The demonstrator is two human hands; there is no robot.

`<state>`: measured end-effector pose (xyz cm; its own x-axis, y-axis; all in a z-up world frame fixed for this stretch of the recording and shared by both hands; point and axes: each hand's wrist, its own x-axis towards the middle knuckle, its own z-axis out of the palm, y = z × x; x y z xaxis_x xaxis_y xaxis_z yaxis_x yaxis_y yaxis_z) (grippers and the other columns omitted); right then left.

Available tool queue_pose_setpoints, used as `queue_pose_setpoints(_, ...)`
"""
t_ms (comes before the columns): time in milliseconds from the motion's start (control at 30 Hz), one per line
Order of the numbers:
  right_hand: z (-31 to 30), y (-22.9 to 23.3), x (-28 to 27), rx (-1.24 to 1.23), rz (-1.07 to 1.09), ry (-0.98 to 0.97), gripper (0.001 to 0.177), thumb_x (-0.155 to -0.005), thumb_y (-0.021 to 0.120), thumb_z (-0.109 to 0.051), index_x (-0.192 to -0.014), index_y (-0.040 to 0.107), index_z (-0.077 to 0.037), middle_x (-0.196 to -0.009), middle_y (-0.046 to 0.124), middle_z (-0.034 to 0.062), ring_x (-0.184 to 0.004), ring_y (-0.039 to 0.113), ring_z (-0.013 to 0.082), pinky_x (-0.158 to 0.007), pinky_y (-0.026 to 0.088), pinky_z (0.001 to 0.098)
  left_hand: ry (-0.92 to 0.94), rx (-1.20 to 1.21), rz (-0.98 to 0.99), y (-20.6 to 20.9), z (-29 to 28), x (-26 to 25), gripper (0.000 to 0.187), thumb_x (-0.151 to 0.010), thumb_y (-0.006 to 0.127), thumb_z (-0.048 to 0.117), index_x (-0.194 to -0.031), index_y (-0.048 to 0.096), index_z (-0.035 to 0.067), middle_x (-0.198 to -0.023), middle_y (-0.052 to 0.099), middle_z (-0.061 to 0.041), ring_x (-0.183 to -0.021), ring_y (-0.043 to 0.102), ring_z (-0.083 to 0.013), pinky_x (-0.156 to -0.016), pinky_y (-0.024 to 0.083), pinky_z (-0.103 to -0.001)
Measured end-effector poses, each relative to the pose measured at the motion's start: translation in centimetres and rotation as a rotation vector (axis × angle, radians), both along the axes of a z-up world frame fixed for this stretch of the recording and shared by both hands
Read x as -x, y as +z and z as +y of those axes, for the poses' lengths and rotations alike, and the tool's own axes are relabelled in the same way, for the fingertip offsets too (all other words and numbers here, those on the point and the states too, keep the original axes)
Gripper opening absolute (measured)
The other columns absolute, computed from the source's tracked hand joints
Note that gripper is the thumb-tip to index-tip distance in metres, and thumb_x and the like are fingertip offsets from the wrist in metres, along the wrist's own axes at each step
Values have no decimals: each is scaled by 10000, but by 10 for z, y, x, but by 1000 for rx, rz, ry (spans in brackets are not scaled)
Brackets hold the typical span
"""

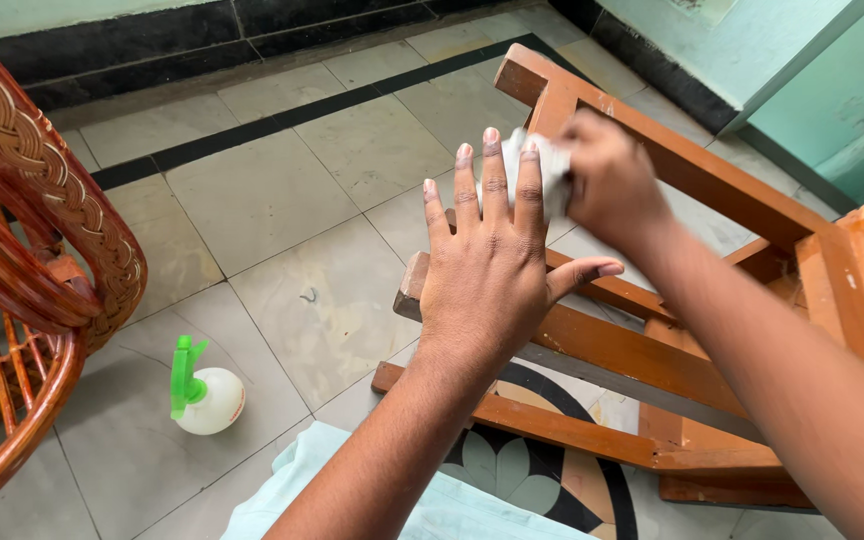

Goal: The person wipes the legs and the underside of a wooden stool with a white cloth, cleaning various surfaces and joints of the object.

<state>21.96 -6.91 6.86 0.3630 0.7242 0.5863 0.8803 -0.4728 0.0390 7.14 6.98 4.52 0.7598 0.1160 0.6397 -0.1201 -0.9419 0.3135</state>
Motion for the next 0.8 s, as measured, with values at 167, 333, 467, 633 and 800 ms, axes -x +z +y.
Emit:
queue_pose_setpoints(167,8,-9,-111,-71,-33,-230,142,-875,844,-149,-992,790,-89,-1000,682,137,-876,688,347,-775,563,470,-5,-15,119,9,0,-1,1066,-861,540,761,-1523,305,-41,-1361,554,-299,-1204,578,-396,-1029,432,-560)
queue_pose_setpoints(333,10,-29,-152,-29,-163,-393,147,-814,804,-97,-959,795,-109,-1084,701,106,-981,698,317,-834,574,441,-73,-1,484,25,2,3,916,-928,607,502,-1567,259,-55,-952,710,-164,-871,704,-267,-803,530,-429)
queue_pose_setpoints(467,8,-20,-118,-29,-111,-350,120,-883,809,-167,-968,787,-84,-1068,684,134,-976,682,334,-856,560,455,-47,-43,374,24,1,4,854,-894,621,370,-1553,293,-63,-856,719,-131,-765,715,-265,-776,532,-426)
queue_pose_setpoints(633,-4,-7,-36,-65,80,-195,191,-873,748,-115,-1058,782,-83,-1038,667,141,-928,683,347,-811,556,455,-53,-15,428,20,0,5,837,-925,576,352,-1586,263,-56,-1034,703,-167,-936,699,-285,-876,517,-445)
queue_pose_setpoints(800,-44,-14,-1,-472,1115,-247,273,-766,657,-61,-1031,722,-75,-999,740,48,-898,742,185,-808,620,337,18,-8,173,11,-3,3,842,-938,546,564,-1525,320,3,-1406,535,-275,-1270,545,-425,-1033,415,-601)
